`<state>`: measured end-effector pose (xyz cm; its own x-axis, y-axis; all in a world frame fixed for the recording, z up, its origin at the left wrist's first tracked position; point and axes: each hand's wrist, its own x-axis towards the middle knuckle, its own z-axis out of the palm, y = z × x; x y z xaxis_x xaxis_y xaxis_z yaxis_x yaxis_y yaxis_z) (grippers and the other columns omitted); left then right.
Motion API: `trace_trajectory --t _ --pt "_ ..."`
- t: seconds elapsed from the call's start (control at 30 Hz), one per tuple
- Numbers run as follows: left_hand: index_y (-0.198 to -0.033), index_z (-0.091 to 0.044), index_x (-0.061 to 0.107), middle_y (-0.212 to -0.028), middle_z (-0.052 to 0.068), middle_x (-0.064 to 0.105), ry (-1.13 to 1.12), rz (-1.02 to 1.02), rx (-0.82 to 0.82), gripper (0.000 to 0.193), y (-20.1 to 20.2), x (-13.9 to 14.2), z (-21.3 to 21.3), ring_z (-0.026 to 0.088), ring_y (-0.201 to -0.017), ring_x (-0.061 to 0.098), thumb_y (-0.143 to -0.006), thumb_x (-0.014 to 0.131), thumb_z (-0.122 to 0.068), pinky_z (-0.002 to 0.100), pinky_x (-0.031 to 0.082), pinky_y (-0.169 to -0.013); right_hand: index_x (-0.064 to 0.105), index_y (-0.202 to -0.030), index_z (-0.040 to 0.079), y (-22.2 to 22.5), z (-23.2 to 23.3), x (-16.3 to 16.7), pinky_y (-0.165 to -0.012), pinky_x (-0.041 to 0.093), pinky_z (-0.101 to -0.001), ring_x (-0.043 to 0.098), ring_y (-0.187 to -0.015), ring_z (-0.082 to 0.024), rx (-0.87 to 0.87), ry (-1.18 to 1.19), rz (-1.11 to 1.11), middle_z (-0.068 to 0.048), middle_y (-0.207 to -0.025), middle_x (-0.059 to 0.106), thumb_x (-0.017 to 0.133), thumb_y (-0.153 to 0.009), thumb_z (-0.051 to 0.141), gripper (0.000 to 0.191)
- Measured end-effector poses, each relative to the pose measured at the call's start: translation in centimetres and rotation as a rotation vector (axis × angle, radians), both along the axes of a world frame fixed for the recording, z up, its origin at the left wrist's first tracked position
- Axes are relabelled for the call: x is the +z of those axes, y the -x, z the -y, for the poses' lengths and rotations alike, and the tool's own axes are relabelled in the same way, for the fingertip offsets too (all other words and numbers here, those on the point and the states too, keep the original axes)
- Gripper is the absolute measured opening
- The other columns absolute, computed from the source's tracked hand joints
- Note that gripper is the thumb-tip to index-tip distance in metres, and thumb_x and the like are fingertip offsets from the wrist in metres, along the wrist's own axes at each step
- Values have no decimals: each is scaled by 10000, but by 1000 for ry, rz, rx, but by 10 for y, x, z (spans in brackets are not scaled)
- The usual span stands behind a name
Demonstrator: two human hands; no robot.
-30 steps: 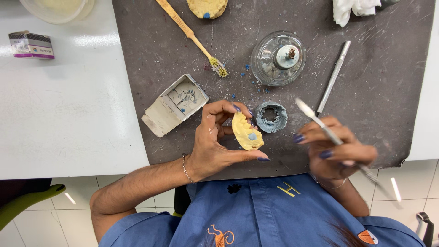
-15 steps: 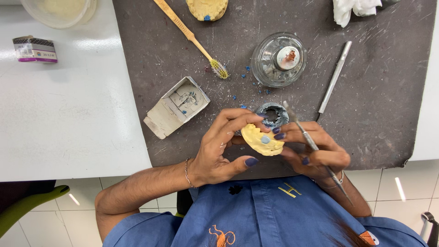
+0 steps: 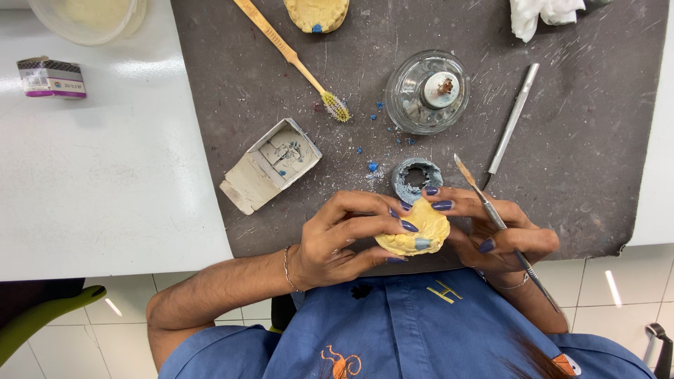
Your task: The person holds a yellow dental impression with a wax tooth pattern in one hand and a metal wax carving instrument in the other. They repeatedly warm the instrument tip over a small alcohol lamp flame and use it to shape and smooth blue wax on the teeth of the model, turning the model to reach different areas.
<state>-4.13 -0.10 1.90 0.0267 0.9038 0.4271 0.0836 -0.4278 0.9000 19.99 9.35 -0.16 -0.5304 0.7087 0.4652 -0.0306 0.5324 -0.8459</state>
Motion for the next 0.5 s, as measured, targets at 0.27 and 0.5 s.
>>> trace_trajectory --t 0.27,0.5 --pt "-1197 -54 681 -1201 86 622 -24 8 -1 394 1 0 0 247 -1189 700 -864 884 -112 362 639 -996 388 -915 107 -5 0 -6 -935 634 -592 710 -1113 -469 70 37 39 -238 -1094 702 799 -827 70 422" --pt "-1199 -58 690 -1198 77 630 -28 -3 -9 398 1 -2 0 233 -1181 704 -862 888 -133 337 644 -969 371 -860 106 -7 0 -8 -927 642 -562 709 -1138 -470 66 47 6 -212 -1131 712 831 -827 120 461"
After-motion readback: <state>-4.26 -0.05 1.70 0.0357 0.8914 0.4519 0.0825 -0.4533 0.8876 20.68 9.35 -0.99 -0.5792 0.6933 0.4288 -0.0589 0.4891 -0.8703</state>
